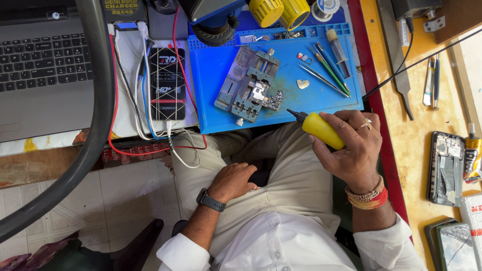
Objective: The person sits at a repair bench and applies liquid from a yellow bottle onto a phone motherboard held in a fixture, then works on the board with a handheld tool. They lift and reposition the board, use a fume extractor hose, and finally adjust a stereo microscope over the board to view it.
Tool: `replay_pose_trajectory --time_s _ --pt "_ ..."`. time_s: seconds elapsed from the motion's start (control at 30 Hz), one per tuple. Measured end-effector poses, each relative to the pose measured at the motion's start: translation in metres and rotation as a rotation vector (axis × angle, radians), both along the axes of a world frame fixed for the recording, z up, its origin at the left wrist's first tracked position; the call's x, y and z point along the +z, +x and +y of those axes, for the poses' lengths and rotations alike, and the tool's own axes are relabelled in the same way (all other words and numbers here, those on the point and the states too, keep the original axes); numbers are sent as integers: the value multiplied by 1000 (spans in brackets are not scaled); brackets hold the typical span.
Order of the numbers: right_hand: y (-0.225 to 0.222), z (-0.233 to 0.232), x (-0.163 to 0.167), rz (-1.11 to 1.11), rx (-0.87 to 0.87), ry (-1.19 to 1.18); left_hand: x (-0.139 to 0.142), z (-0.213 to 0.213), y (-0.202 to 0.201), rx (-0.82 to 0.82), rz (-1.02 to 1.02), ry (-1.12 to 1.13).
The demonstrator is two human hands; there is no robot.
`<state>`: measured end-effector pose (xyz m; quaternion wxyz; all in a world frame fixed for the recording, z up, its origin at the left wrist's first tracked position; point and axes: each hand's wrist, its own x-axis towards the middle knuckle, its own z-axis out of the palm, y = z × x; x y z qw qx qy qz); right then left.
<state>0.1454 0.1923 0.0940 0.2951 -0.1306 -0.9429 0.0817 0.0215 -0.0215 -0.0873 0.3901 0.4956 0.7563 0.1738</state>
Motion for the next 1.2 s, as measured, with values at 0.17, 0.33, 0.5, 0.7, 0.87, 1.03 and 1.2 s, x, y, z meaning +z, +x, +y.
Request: replay_pose_trajectory --time_s 0.17,0.33,0.5,0.7,0.87,1.03,1.2 --pt "0 -2 0 -16 -7 14 0 0 0 4 1 10" --pt "2 -2 -2 -4 -15 3 0 -1 1 11 -4 -16" --pt "3 -1 -2 0 -30 -35 1 0 1 14 -6 -15" --pt "6 -2 -5 -2 -43 -57 1 0 2 -2 10 -27" --pt "12 5 -15 89 -64 -266 1 1 2 -8 7 -49" --pt "3 16 -31 483 68 -1028 -4 1 2 -7 -4 -33" --pt "-14 42 -24 674 131 -1307 -8 -3 -2 21 -15 76"
